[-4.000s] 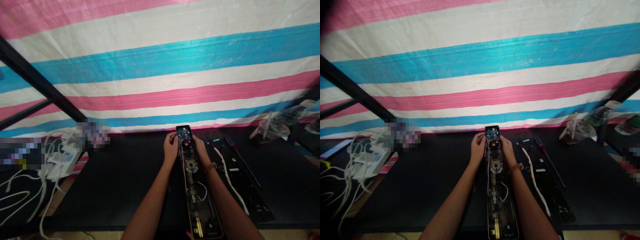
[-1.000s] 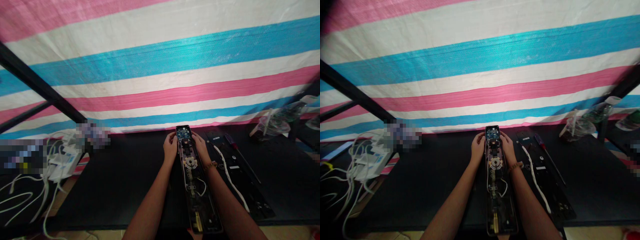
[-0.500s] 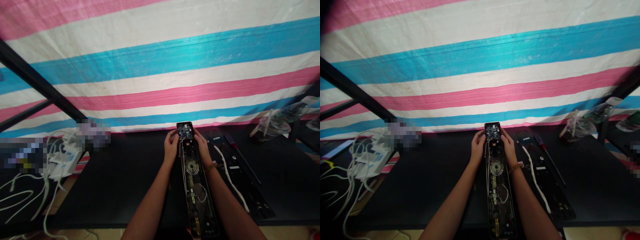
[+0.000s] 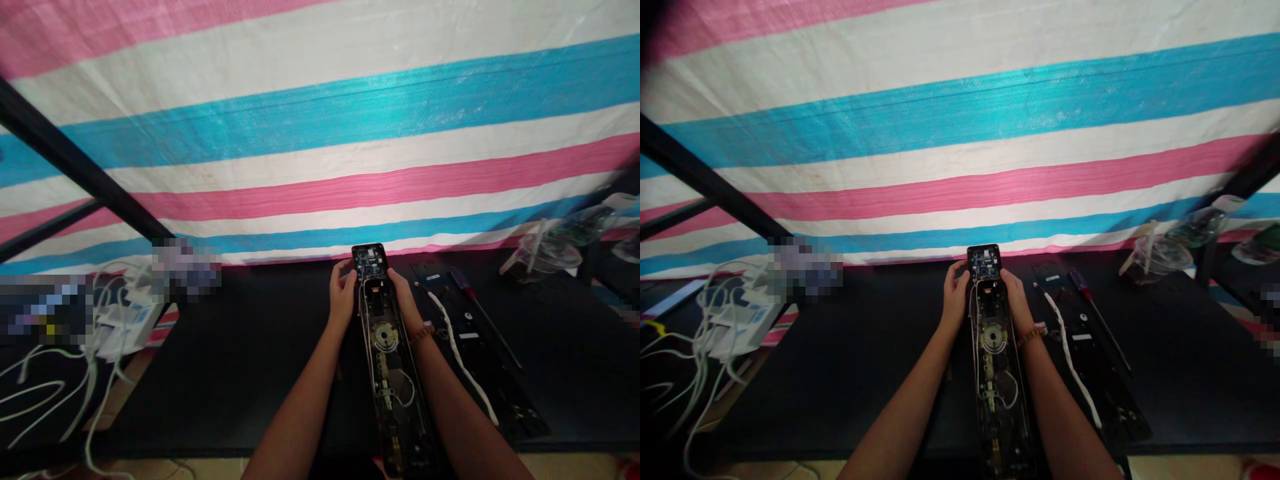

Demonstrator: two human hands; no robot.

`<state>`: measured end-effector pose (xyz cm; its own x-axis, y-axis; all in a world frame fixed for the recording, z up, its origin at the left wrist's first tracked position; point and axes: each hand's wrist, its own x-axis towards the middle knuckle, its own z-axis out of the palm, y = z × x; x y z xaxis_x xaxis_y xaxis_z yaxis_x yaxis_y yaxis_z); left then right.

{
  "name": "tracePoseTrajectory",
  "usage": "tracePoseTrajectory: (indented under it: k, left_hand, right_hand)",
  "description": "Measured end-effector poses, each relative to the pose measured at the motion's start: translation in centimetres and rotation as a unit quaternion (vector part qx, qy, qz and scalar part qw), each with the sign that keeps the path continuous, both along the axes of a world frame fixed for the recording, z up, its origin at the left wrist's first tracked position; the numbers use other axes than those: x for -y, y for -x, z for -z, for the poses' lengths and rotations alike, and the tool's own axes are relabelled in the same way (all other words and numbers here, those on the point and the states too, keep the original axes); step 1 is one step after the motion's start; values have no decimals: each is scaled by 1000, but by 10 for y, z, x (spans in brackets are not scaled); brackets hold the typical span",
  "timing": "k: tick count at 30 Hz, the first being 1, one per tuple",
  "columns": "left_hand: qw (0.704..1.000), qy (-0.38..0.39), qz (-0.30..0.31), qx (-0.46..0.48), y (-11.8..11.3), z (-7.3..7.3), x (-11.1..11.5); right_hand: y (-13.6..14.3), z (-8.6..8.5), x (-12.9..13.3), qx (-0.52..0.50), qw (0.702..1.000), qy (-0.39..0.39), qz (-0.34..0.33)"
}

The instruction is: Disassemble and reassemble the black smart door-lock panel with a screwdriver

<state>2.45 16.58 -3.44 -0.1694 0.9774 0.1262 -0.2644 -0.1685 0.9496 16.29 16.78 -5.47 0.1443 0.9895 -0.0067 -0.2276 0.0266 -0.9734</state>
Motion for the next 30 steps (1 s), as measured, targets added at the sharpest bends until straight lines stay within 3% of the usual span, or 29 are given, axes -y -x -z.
tracePoseTrajectory:
  k: [9, 17, 22, 27, 30]
  left_hand:
    - [990, 65, -34, -121, 3, 21, -14]
    - [990, 62, -25, -124, 4, 26, -16]
    - [992, 52, -50, -108, 3, 28, -15]
    - [986, 35, -144, -73, 11, 19, -14]
    - [969, 7, -242, -56, 47, 1, -22]
  right_hand:
    - [-1, 2, -7, -5, 1000, 25, 16]
    - [-1, 8, -11, 5, 998, 20, 52]
    - [-2, 11, -15, 19, 997, 15, 70]
    - [-2, 15, -17, 29, 998, 20, 60]
    - [-3, 17, -19, 34, 998, 18, 57]
